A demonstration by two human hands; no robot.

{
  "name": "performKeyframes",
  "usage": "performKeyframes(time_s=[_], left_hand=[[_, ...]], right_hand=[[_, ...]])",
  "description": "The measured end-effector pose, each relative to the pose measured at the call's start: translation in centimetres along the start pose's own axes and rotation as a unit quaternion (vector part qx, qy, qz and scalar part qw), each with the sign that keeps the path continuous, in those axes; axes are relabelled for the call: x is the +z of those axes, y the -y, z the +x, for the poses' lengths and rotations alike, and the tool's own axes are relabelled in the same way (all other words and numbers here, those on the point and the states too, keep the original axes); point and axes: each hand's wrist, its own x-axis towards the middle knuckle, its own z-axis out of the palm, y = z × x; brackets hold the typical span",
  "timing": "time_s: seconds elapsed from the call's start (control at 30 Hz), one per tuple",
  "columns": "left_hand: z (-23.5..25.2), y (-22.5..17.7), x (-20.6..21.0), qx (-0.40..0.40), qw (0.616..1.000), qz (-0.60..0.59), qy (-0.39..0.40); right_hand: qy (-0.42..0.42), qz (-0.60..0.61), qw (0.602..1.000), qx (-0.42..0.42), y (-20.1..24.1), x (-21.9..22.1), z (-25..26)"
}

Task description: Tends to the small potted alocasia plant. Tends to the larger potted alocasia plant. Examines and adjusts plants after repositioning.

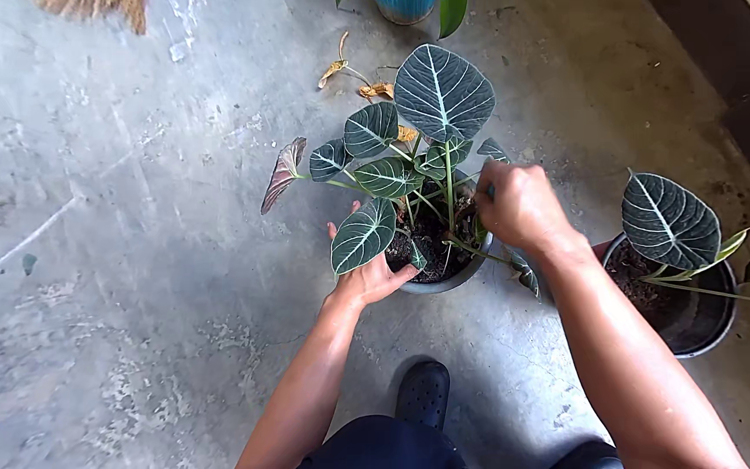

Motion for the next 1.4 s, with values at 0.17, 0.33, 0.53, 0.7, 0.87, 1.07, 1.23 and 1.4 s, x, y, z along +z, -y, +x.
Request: performKeyframes(time_s=[0.17, 0.33, 0.53, 0.7, 0.87, 1.07, 1.23, 1.4], left_hand=[[0.3, -2.0, -1.1, -0.049, 0.997, 0.035, 0.057], [-1.0, -2.1, 0.0, 0.012, 0.993, -0.079, -0.088], [-1.9, -3.1, 0.9, -0.185, 0.878, -0.410, -0.166], [-3.0, -5.0, 1.3, -0.354, 0.707, -0.606, -0.084], [-2.8, -7.0, 1.2, -0.459, 0.541, -0.704, -0.037], [-0.7, -6.9, 0.8, -0.443, 0.543, -0.708, -0.086], [3.6, -6.5, 0.8, -0.415, 0.586, -0.693, -0.063], [10.0, -6.4, 1.6, -0.361, 0.632, -0.685, -0.031]], right_hand=[[0.151, -0.067, 0.985, 0.043, 1.5, 0.9, -0.5], [0.113, -0.029, 0.991, 0.060, 0.3, -0.2, -0.9], [0.121, 0.023, 0.990, 0.069, 0.5, -0.5, -1.4], [0.149, 0.023, 0.985, 0.084, 0.5, 1.7, -1.1], [0.044, 0.094, 0.992, 0.073, -1.0, -2.1, -2.3], [-0.004, 0.155, 0.988, -0.007, -3.9, -8.9, -7.5], [0.113, 0.162, 0.979, 0.047, -9.3, -11.1, -15.1], [0.298, 0.181, 0.891, 0.291, -14.5, -9.2, -23.0]])
